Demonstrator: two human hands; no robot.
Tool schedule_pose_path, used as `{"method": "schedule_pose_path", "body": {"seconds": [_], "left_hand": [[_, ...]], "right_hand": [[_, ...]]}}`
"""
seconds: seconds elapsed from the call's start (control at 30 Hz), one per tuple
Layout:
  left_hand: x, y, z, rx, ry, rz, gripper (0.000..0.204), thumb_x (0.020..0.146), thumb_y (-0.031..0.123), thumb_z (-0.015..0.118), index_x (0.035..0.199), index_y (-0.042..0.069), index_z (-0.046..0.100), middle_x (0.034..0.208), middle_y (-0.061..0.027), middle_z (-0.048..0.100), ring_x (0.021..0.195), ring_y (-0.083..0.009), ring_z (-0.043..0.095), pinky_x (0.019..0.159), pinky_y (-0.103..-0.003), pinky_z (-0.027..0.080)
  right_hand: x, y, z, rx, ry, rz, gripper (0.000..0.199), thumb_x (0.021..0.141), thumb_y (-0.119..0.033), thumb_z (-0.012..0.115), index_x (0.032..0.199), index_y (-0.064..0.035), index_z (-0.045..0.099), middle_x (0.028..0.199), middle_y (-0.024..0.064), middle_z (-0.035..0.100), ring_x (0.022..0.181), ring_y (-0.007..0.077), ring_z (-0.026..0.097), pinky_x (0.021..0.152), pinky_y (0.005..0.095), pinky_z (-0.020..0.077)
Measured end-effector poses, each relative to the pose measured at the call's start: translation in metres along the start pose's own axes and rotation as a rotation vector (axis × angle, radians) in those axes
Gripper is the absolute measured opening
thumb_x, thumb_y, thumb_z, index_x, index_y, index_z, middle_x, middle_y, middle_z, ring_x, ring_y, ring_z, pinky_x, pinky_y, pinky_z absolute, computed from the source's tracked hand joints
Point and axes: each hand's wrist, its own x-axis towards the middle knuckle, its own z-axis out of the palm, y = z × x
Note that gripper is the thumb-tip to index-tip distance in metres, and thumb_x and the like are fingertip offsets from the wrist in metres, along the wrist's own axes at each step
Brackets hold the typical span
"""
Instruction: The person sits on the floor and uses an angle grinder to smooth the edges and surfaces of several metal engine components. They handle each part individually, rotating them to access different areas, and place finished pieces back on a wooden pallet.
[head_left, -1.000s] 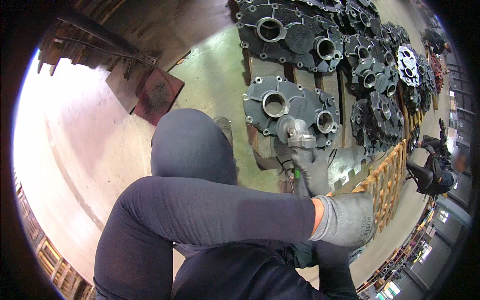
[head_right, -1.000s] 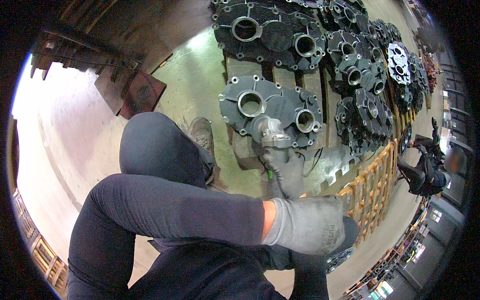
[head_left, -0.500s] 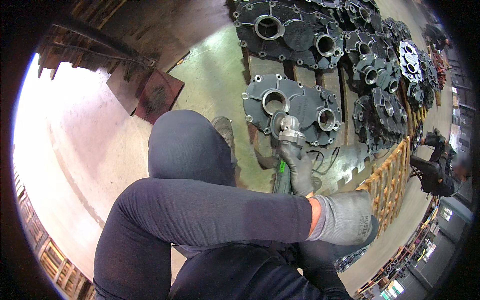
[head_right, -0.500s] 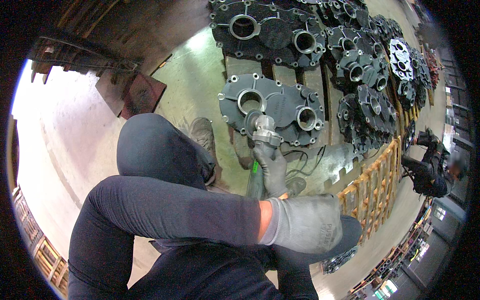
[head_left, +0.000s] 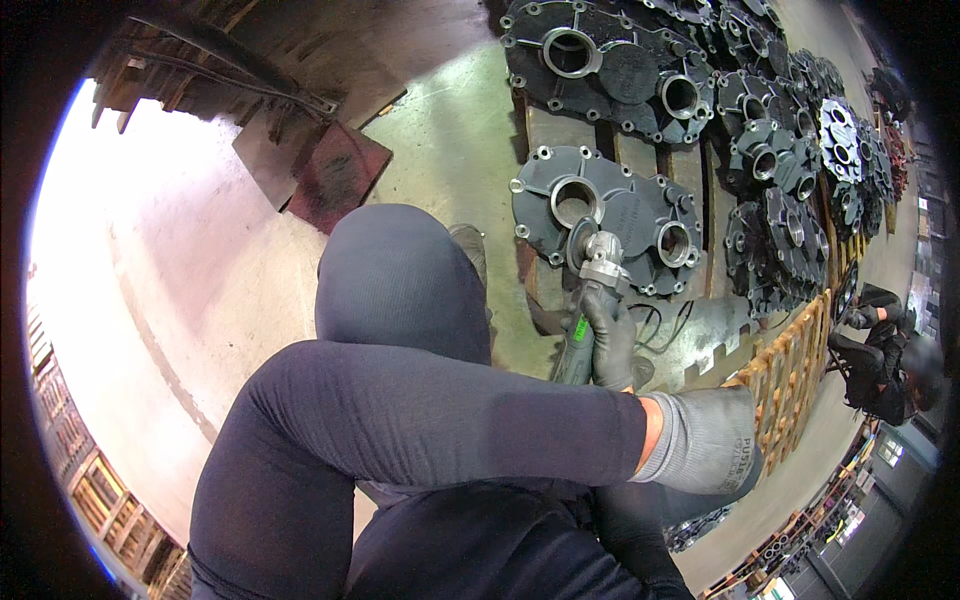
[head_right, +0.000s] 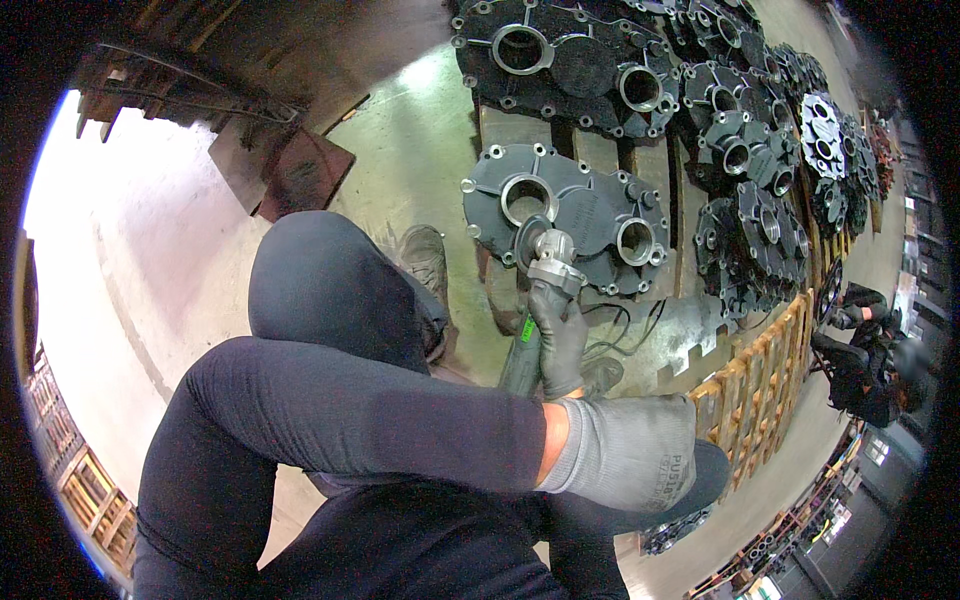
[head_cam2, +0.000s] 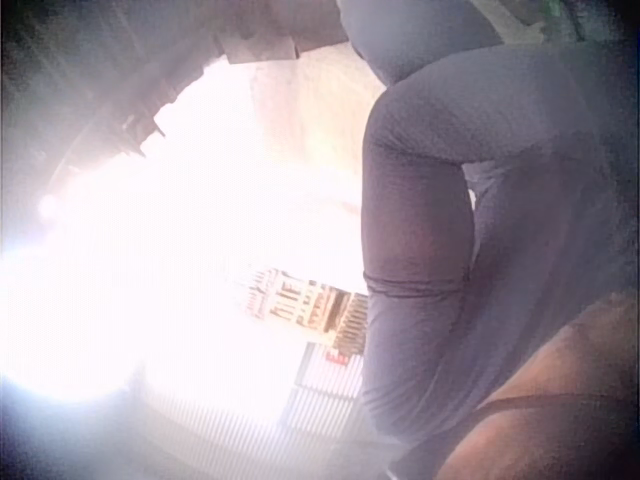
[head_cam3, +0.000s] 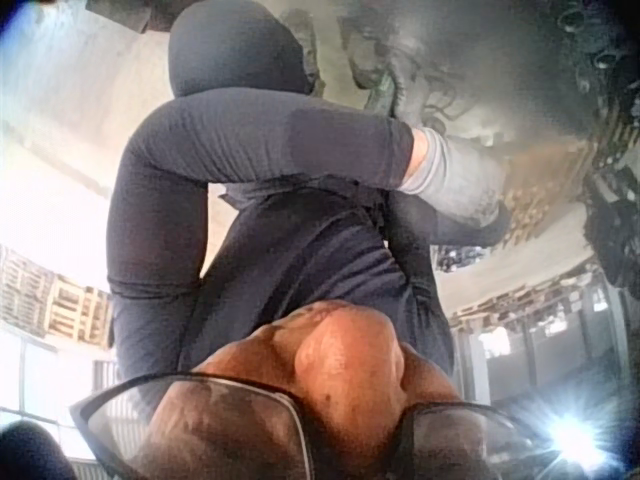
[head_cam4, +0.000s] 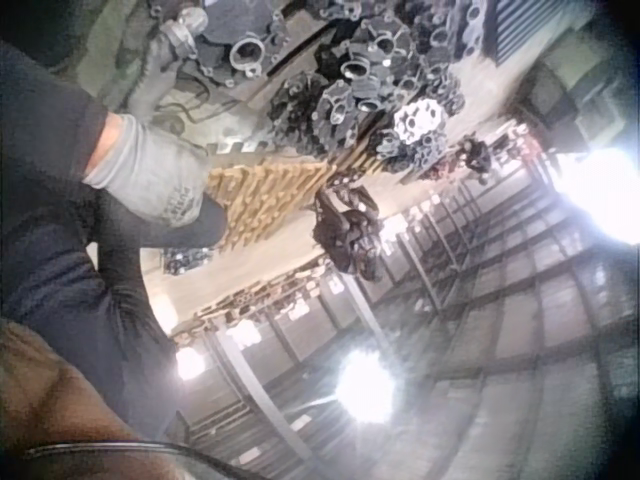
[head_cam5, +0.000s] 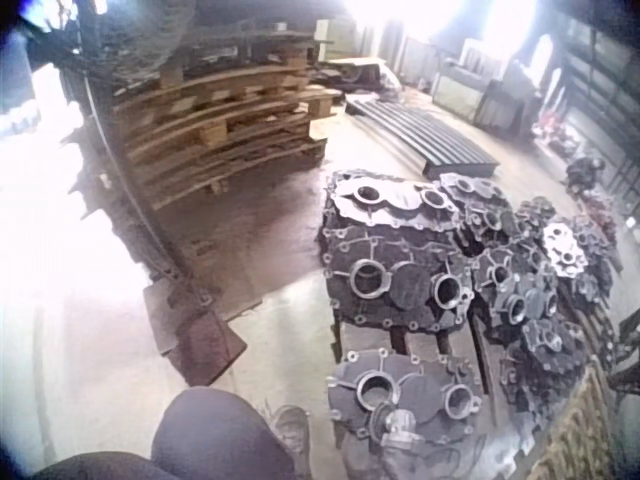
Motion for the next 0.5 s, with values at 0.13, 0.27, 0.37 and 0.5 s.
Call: {"method": "schedule_pose_path", "body": {"seconds": [0.13,0.27,0.37,0.5], "left_hand": [[-0.002,-0.001,0.003,0.034,0.019,0.035,0.016,0.084,0.019,0.074,0.091,0.009,0.083,0.085,-0.0072,0.078,0.079,-0.0264,0.076,0.071,-0.044,0.056],[-0.003,-0.003,0.007,-0.05,-0.016,-0.001,0.016,0.086,0.019,0.074,0.093,0.008,0.083,0.085,-0.0071,0.078,0.079,-0.0272,0.076,0.071,-0.044,0.056],[-0.003,-0.003,-0.003,-0.132,-0.002,-0.012,0.016,0.087,0.019,0.073,0.095,0.008,0.083,0.086,-0.0072,0.078,0.081,-0.0273,0.076,0.072,-0.044,0.057],[0.001,0.0,-0.011,-0.058,-0.021,-0.015,0.016,0.088,0.02,0.073,0.095,0.01,0.083,0.086,-0.0075,0.078,0.083,-0.0277,0.076,0.074,-0.044,0.057]], "right_hand": [[-0.009,-0.008,0.011,-0.068,-0.005,-0.068,0.043,0.096,-0.024,0.088,0.126,-0.0006,0.067,0.111,0.0062,0.075,0.087,0.0144,0.07,0.077,0.0315,0.0582],[-0.017,-0.01,0.026,-0.082,-0.049,-0.057,0.044,0.095,-0.024,0.088,0.125,0.0004,0.068,0.109,0.0065,0.076,0.087,0.0139,0.07,0.077,0.0318,0.0581],[-0.023,-0.016,0.035,-0.065,-0.096,-0.024,0.045,0.095,-0.024,0.088,0.127,0.0013,0.067,0.109,0.0071,0.076,0.087,0.0141,0.07,0.077,0.0322,0.0582],[-0.02,-0.013,0.034,-0.136,-0.15,-0.046,0.048,0.094,-0.023,0.088,0.13,0.0008,0.067,0.11,0.0078,0.077,0.092,0.0146,0.071,0.082,0.0321,0.058]]}}
